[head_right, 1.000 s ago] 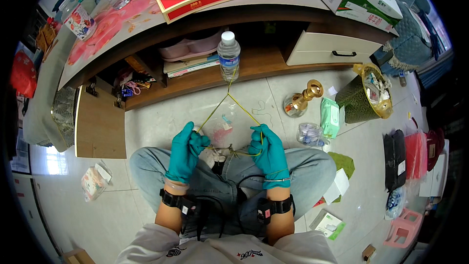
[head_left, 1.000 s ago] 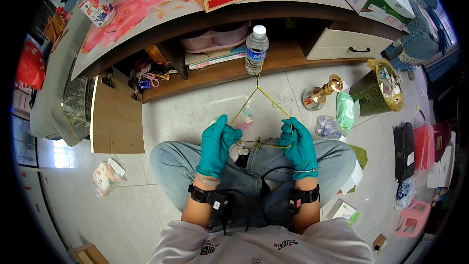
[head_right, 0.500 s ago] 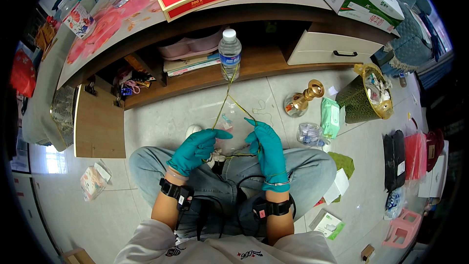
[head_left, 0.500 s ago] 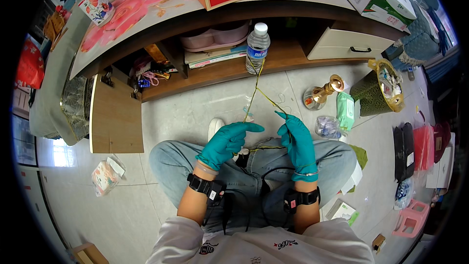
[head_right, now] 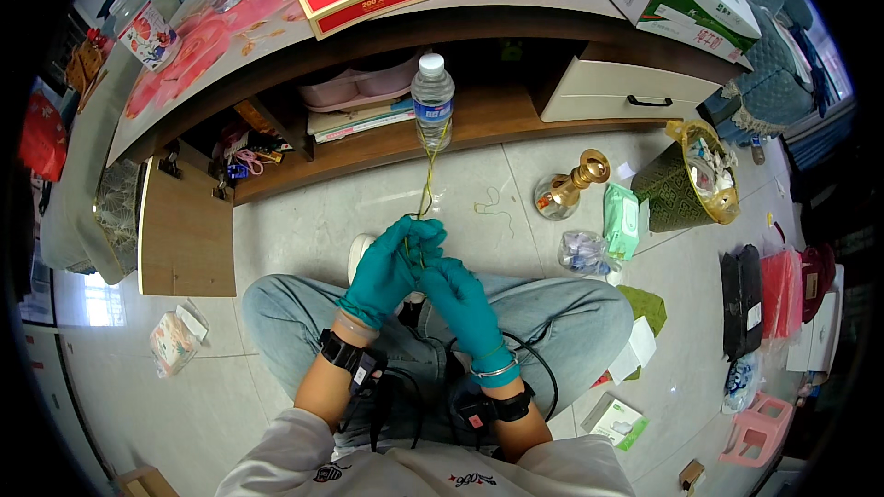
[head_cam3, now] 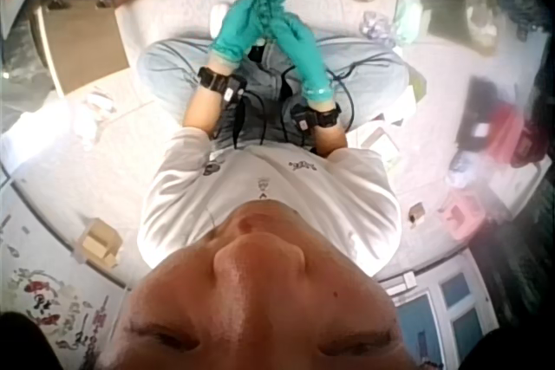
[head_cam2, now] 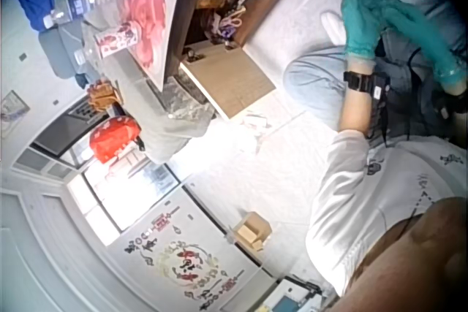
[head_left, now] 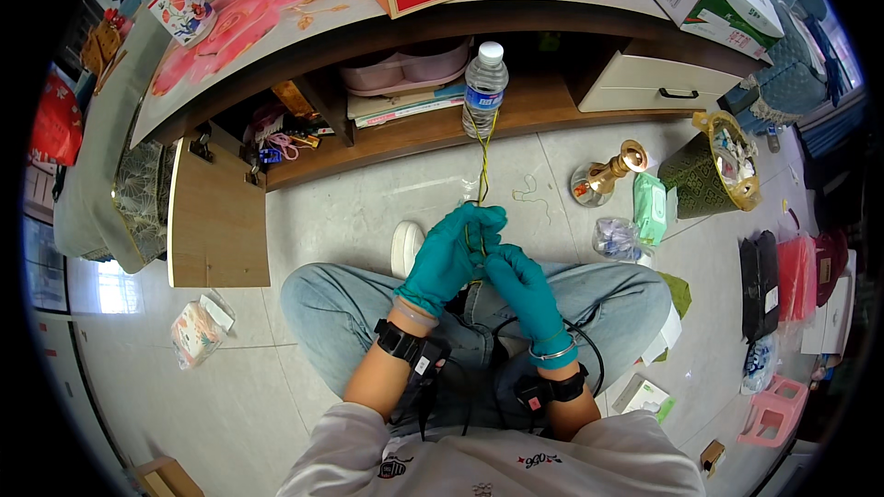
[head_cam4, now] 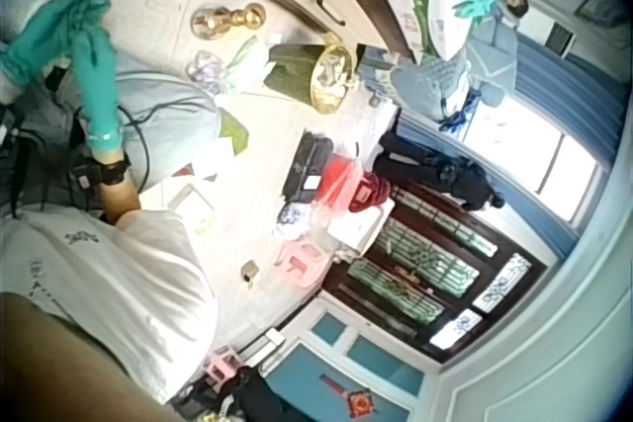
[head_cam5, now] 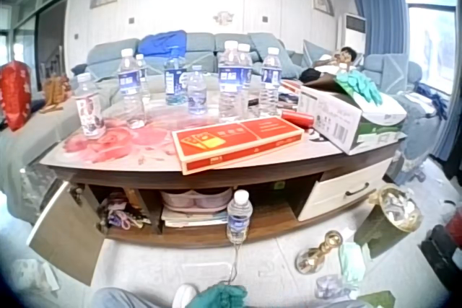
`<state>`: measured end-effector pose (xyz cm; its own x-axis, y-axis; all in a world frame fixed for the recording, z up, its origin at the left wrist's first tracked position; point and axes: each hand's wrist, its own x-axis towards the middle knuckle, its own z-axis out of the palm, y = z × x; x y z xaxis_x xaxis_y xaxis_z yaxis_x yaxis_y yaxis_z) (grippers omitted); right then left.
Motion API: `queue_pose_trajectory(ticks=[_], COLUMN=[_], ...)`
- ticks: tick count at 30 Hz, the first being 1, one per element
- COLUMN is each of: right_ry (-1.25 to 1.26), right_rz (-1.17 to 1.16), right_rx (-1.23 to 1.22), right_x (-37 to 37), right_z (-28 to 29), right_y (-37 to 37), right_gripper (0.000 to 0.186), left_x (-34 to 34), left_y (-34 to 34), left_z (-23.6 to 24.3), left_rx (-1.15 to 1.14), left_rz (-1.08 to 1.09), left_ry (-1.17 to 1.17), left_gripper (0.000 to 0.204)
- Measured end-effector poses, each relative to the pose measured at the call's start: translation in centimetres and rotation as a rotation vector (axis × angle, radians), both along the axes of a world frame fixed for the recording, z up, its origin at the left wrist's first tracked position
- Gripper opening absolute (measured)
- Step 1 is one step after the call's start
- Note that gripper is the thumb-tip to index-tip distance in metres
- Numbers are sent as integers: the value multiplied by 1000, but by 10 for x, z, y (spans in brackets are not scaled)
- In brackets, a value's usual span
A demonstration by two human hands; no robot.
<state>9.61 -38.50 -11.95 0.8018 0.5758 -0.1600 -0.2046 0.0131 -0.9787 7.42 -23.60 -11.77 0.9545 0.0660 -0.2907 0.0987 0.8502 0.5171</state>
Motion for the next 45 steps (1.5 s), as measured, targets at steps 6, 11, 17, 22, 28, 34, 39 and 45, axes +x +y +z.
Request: queue_pose_trajectory(ticks=[6, 11, 17, 22, 28, 34, 39, 45], right_ry=[-169, -369, -457, -550, -523, -490, -432, -406], right_rz=[-257, -303, -279, -343, -361, -357, -359, -357], right_rx=[-154, -241, -344, -293, -431, -399, -404, -394], right_x=[56, 145, 191, 208, 211, 213, 214, 215], right_z=[9, -45, -77, -95, -86, -89, -85, -89], right_y=[9, 70, 133, 151, 174, 176, 178, 182], right_gripper=[36, 70, 74, 66, 62, 64, 66, 70], left_x=[2, -1, -4, 4, 11, 0, -4, -4], left_y=[8, 9, 20, 38, 56, 44, 40, 40], left_z=[-15, -18, -31, -42, -55, -59, -61, -67], left_rx=[119, 232, 315, 333, 320, 332, 352, 312], left_rz=[93, 68, -21, 46, 10, 64, 49, 35], left_ry=[-12, 1, 43, 5, -26, 15, 61, 61], left_gripper=[28, 28, 30, 29, 30, 27, 26, 24])
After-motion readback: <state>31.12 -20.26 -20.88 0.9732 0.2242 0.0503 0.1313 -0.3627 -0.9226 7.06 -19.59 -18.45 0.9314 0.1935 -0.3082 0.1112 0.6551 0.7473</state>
